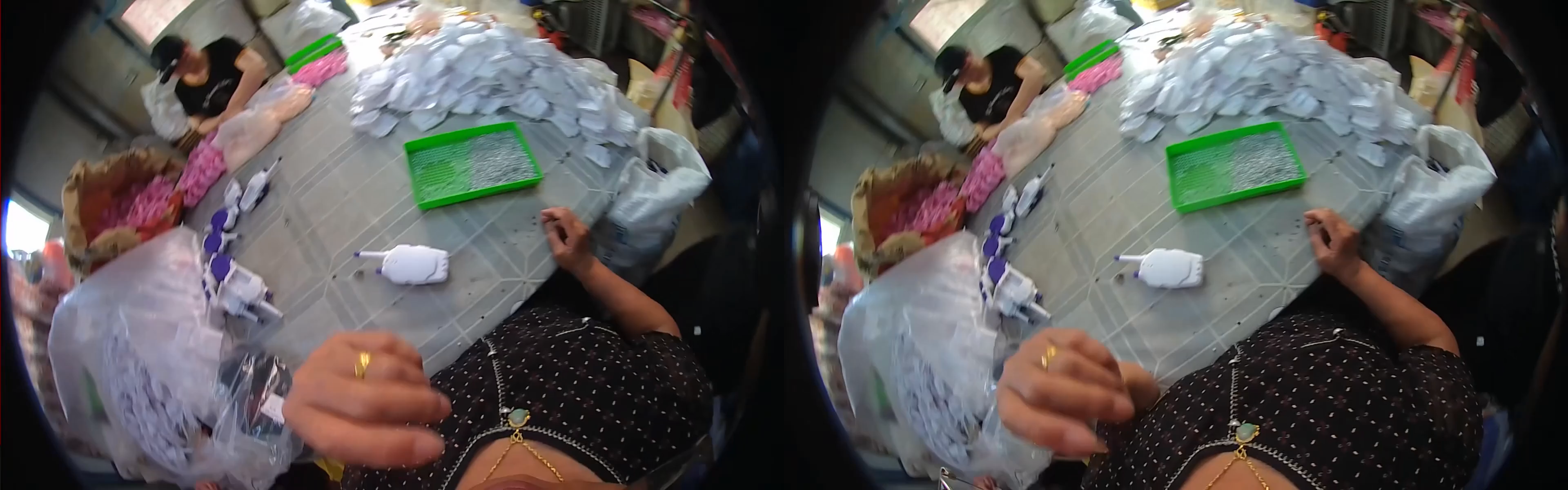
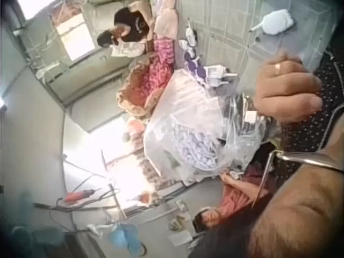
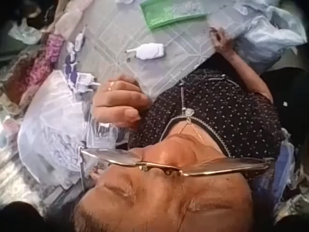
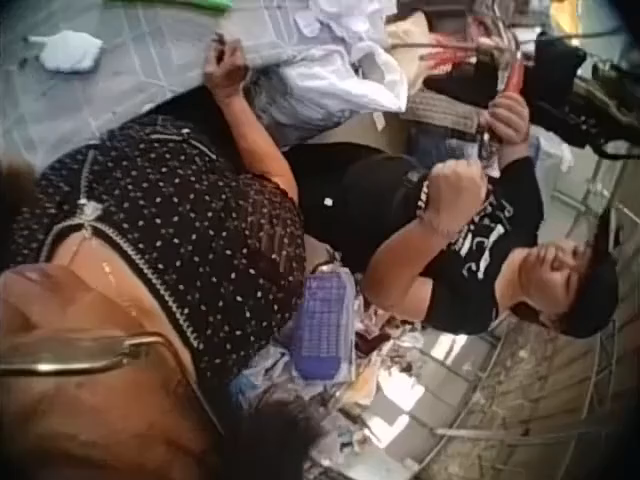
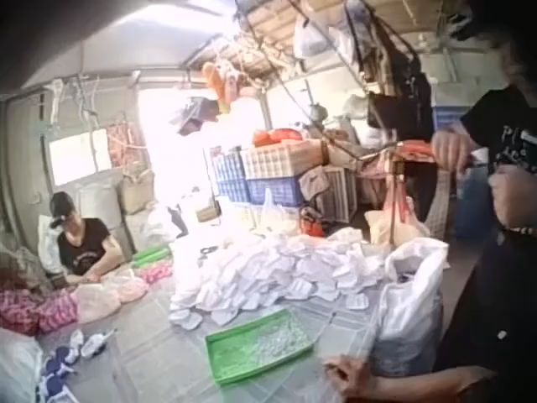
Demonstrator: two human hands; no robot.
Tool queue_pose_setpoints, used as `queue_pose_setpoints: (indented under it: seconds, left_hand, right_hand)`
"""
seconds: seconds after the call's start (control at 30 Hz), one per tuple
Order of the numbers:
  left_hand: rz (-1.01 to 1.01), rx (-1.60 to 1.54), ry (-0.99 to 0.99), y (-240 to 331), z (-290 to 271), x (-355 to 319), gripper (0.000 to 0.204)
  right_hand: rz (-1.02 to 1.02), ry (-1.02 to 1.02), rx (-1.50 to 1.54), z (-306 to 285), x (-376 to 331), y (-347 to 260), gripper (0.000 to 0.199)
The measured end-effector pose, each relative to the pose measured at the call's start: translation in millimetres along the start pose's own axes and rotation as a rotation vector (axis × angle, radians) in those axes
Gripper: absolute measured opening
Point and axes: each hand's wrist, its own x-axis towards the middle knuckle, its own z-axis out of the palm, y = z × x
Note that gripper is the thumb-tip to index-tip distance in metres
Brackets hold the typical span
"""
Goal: Assembling toy walkie-talkies by joining plastic casing pieces and securing them with an electric screwdriver.
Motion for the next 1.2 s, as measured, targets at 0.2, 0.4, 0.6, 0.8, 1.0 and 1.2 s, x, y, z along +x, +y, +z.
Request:
queue_pose_setpoints:
  seconds: [0.2, 0.4, 0.6, 0.8, 1.0, 1.2]
  left_hand:
    - [-0.342, 0.583, 1.033, -21, 14, -20, 0.023]
    - [-0.560, 0.342, 1.501, -69, -20, -70, 0.014]
    - [-0.805, 0.465, 1.746, -68, 14, -143, 0.008]
    - [-0.966, 0.761, 1.764, -62, 58, -224, 0.006]
    - [-1.215, 1.146, 1.563, -56, 64, -248, 0.011]
    - [-1.334, 1.492, 1.030, -60, 67, -245, 0.019]
  right_hand:
    - [-0.067, -0.080, -0.018, 21, 20, -11, 0.020]
    - [-0.244, -0.201, 0.064, 26, 30, -16, 0.021]
    - [-0.482, -0.553, 0.194, 99, 58, -112, 0.072]
    - [-0.615, -0.686, -0.025, 162, 62, -144, 0.076]
    - [-0.581, -1.012, -0.316, 138, 138, -204, 0.062]
    - [-0.499, -0.905, 0.198, 320, 154, -352, 0.073]
